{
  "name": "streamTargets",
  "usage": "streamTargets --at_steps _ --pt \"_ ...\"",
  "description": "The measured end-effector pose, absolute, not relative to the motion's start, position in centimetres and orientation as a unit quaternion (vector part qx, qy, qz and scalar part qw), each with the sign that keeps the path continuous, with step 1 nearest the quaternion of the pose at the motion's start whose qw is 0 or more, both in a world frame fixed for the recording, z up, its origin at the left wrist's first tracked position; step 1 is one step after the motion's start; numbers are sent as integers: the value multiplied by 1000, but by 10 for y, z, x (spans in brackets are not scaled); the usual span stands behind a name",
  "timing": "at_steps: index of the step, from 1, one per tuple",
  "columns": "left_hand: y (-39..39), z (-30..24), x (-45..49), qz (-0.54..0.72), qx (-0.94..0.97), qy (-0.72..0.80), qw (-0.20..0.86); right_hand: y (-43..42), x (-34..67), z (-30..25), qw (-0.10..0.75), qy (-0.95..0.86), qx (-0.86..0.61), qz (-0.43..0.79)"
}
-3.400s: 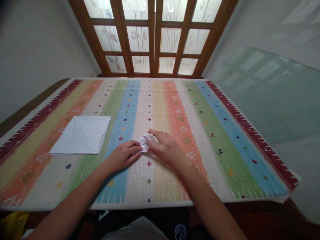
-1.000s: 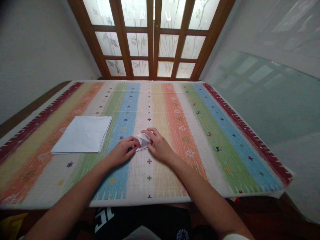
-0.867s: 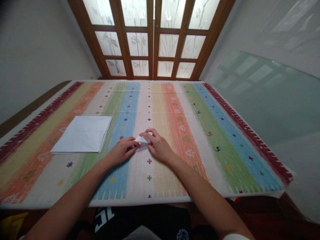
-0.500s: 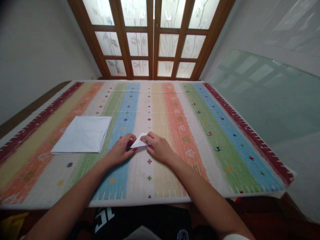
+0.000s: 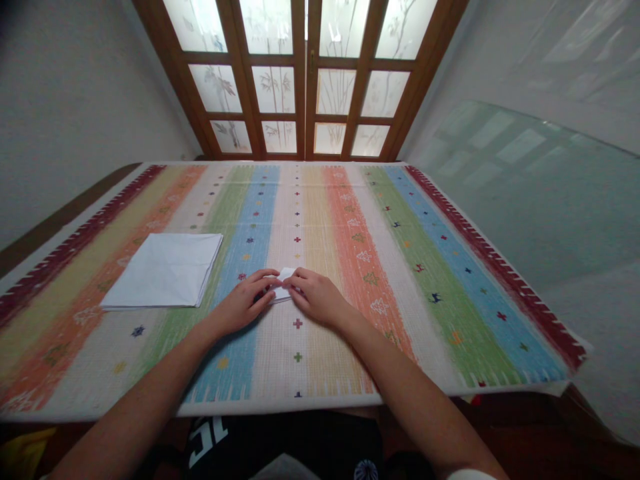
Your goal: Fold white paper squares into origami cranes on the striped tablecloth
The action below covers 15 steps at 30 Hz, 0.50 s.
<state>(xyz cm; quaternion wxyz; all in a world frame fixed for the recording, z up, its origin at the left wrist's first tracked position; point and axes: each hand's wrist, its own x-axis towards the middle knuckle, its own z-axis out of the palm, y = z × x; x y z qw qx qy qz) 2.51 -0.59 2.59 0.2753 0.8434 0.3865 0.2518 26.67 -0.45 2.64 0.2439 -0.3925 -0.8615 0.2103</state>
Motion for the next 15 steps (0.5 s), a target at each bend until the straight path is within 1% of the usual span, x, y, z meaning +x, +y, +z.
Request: streamTargets --at_steps 5,11,15 --pt "-5 19 27 271 837 394 266 -2 267 21 280 -845 -406 208" --pt "3 16 30 284 805 421 305 0 270 22 294 -836 -391 247" --pt "8 15 33 292 784 438 330 1 270 22 294 -849 -364 243"
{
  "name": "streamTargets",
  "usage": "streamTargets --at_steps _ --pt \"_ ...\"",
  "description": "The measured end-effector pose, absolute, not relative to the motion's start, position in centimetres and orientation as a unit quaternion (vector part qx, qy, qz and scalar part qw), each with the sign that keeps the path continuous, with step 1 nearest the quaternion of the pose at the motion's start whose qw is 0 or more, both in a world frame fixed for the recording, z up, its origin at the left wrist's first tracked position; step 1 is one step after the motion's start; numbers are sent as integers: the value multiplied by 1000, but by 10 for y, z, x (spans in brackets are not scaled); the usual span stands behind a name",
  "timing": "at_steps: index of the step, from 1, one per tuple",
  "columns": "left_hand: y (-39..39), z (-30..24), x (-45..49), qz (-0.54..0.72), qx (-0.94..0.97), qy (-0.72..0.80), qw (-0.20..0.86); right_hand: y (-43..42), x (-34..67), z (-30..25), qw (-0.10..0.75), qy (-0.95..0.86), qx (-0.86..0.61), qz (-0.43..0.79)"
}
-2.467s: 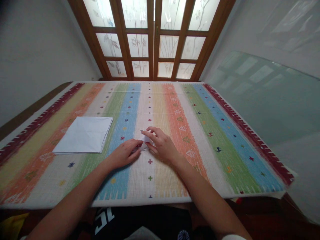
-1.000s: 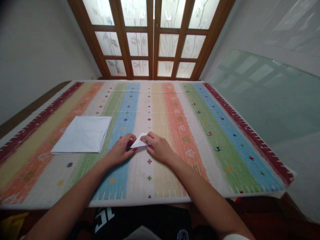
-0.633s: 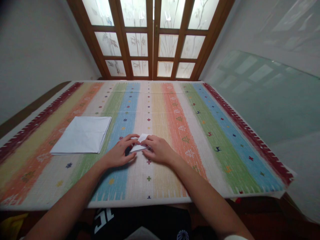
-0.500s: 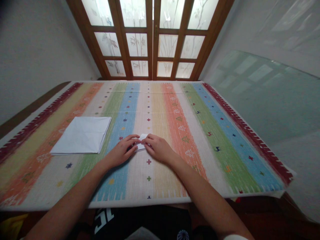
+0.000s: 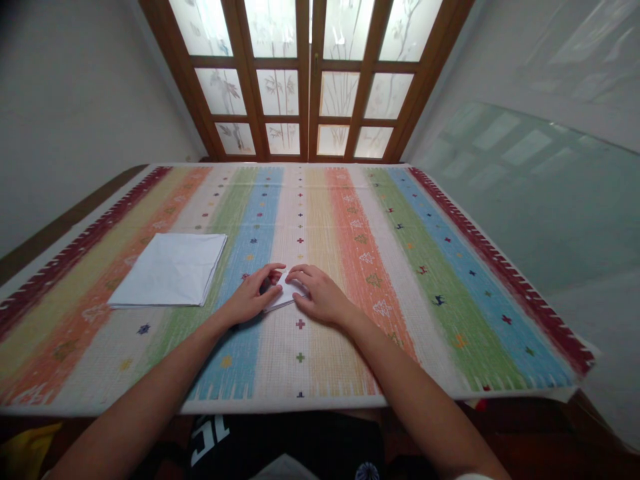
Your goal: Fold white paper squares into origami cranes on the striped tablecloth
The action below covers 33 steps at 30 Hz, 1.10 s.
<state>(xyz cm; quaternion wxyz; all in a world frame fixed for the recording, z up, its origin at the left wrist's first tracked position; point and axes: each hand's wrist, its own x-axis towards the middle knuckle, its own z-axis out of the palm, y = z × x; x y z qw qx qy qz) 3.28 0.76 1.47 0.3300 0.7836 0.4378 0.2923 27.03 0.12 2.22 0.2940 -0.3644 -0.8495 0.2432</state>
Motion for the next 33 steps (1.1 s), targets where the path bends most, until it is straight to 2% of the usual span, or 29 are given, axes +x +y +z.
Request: streamTargets --at_steps 12,20,24,33 --pt "11 6 36 297 805 452 243 2 272 24 263 -867 -355 233" --pt "8 10 29 228 861 416 185 6 274 17 258 -870 -354 226" --pt "4 12 25 198 871 410 182 6 274 15 270 -860 -368 228" --pt "3 27 10 213 858 404 235 3 275 17 268 -861 -369 225"
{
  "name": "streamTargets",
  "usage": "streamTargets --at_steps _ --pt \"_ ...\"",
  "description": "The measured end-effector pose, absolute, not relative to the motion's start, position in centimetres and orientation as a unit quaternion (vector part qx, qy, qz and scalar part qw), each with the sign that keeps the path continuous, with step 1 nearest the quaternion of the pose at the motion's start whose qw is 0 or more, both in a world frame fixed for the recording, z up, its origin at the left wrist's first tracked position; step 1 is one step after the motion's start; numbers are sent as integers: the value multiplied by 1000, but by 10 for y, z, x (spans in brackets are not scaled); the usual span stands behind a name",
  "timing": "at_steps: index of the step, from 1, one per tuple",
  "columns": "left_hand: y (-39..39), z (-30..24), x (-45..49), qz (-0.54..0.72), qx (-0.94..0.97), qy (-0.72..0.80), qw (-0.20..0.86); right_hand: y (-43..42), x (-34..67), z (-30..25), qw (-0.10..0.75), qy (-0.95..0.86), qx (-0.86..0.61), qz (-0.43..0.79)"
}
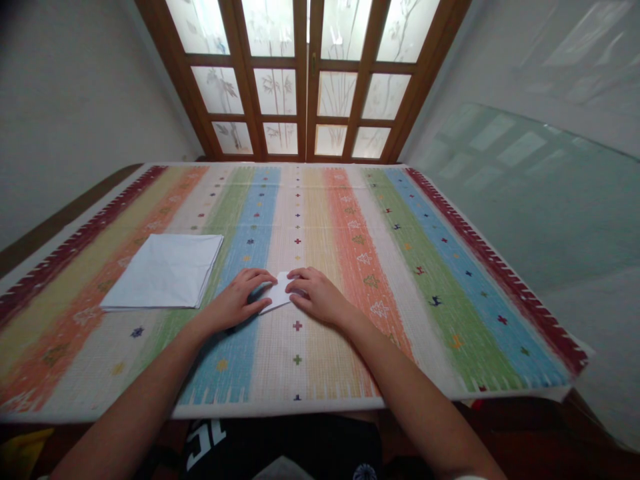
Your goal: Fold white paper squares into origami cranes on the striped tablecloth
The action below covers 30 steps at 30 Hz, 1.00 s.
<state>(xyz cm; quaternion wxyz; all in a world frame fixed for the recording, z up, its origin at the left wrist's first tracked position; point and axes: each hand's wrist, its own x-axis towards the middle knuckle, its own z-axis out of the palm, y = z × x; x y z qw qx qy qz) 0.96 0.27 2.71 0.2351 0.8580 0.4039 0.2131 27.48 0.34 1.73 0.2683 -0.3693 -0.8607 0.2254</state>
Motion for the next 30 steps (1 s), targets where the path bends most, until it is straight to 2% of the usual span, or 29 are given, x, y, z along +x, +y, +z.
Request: streamTargets --at_steps 10,17,30 --pt "5 32 6 218 841 413 274 3 275 16 257 -862 -375 224" --pt "0 45 7 161 811 402 394 4 275 16 248 -863 -377 226" --pt "-5 46 7 145 790 426 418 3 275 17 252 -864 -377 220"
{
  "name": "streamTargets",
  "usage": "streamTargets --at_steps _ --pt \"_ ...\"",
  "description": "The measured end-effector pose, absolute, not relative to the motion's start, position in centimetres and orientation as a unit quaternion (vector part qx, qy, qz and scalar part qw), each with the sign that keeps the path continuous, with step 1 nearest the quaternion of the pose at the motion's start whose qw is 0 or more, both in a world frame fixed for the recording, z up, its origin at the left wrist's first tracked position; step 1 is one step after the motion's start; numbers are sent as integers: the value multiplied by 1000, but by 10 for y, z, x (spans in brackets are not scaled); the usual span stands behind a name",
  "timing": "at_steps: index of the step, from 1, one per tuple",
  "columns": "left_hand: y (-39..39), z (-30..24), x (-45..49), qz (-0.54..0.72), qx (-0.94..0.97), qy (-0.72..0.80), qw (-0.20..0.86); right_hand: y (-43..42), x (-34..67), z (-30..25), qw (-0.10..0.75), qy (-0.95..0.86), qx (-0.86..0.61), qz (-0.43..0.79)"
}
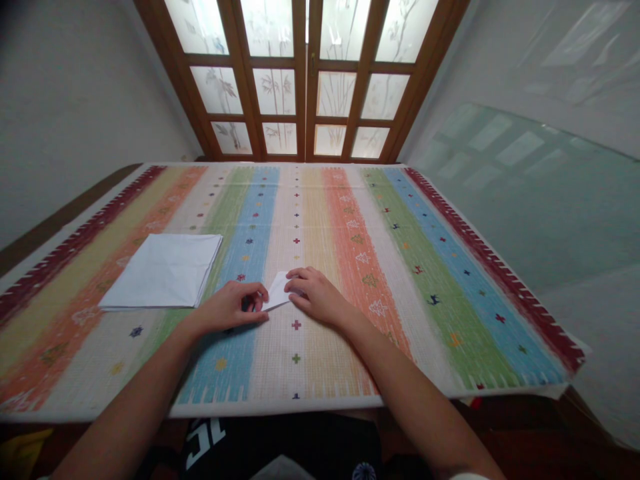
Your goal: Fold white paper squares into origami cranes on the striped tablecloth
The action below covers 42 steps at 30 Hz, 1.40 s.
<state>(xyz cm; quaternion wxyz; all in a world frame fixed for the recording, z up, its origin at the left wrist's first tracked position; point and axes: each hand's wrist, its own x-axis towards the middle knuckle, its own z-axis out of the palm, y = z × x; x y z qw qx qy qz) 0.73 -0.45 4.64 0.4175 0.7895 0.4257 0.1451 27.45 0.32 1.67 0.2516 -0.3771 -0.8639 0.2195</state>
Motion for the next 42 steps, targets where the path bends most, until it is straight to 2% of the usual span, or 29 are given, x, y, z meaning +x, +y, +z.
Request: streamTargets --at_steps 11,22,27,33,42 --pt "-4 43 15 161 737 508 417 4 274 15 252 -865 -377 216" --pt "-4 46 19 110 673 595 425 4 275 15 253 -864 -377 219" --pt "-6 42 18 126 693 581 407 4 275 15 248 -863 -377 226" --pt "-8 39 15 153 790 498 323 4 274 16 256 -857 -378 239" --pt "-7 38 12 131 790 497 336 6 277 6 257 -829 -448 213"
